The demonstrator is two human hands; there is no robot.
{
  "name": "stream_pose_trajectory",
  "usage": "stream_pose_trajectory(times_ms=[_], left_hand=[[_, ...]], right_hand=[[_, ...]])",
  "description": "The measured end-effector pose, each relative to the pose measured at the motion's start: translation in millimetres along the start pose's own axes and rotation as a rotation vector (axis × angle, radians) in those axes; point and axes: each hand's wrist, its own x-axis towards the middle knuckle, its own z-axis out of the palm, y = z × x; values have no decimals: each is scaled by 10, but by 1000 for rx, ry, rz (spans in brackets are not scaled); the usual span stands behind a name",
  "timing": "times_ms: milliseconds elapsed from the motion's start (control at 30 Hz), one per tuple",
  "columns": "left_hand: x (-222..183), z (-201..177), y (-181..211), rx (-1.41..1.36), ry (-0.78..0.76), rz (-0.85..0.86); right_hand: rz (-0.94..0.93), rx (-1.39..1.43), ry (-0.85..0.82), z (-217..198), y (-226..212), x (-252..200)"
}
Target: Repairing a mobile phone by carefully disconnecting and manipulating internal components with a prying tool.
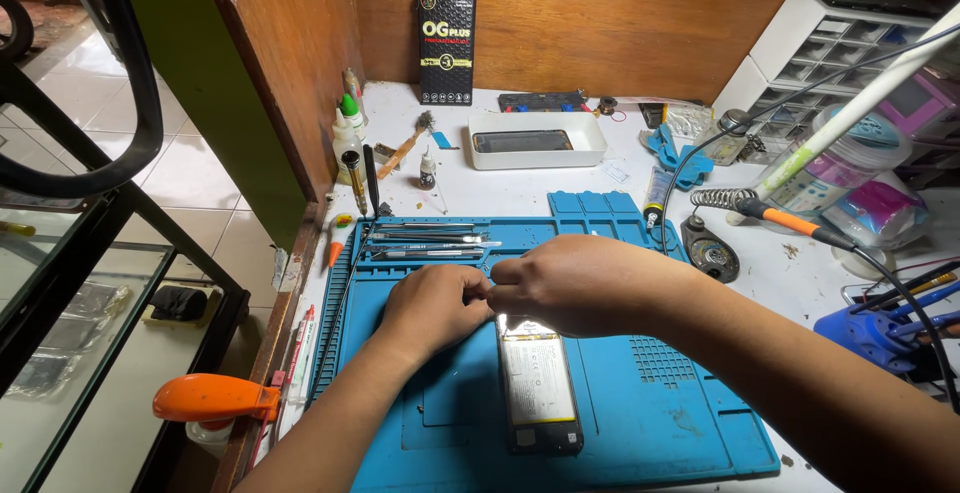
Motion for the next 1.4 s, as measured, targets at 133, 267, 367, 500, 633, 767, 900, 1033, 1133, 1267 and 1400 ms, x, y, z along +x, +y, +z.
stream_pose_trajectory(times_ms=[133,267,367,500,633,767,900,1033,1133,1267,1400], left_hand=[[-78,-119,39,76,-35,51],[-472,-285,248,260,-213,128],[-865,233,231,376,-140,189],[-1246,1548,-280,487,373,451],[-1314,1404,-483,671,515,656],[-1236,1006,-532,538,204,724],[-1143,762,-568,494,69,831],[-1133,851,-638,541,170,852],[-1131,855,-648,545,178,865],[-1133,835,-629,502,128,862],[-1121,879,-687,520,88,862]], right_hand=[[-9,-45,-14,-40,-2,-17],[75,16,-128,-66,14,-104],[121,160,-87,201,148,-164],[83,280,1,479,313,-194],[8,251,25,502,377,-185],[-50,267,62,505,414,-159],[-100,274,72,491,423,-160],[-88,214,71,488,358,-169],[-81,138,90,471,298,-172],[20,158,68,388,218,-114],[90,228,-90,280,200,-38]])
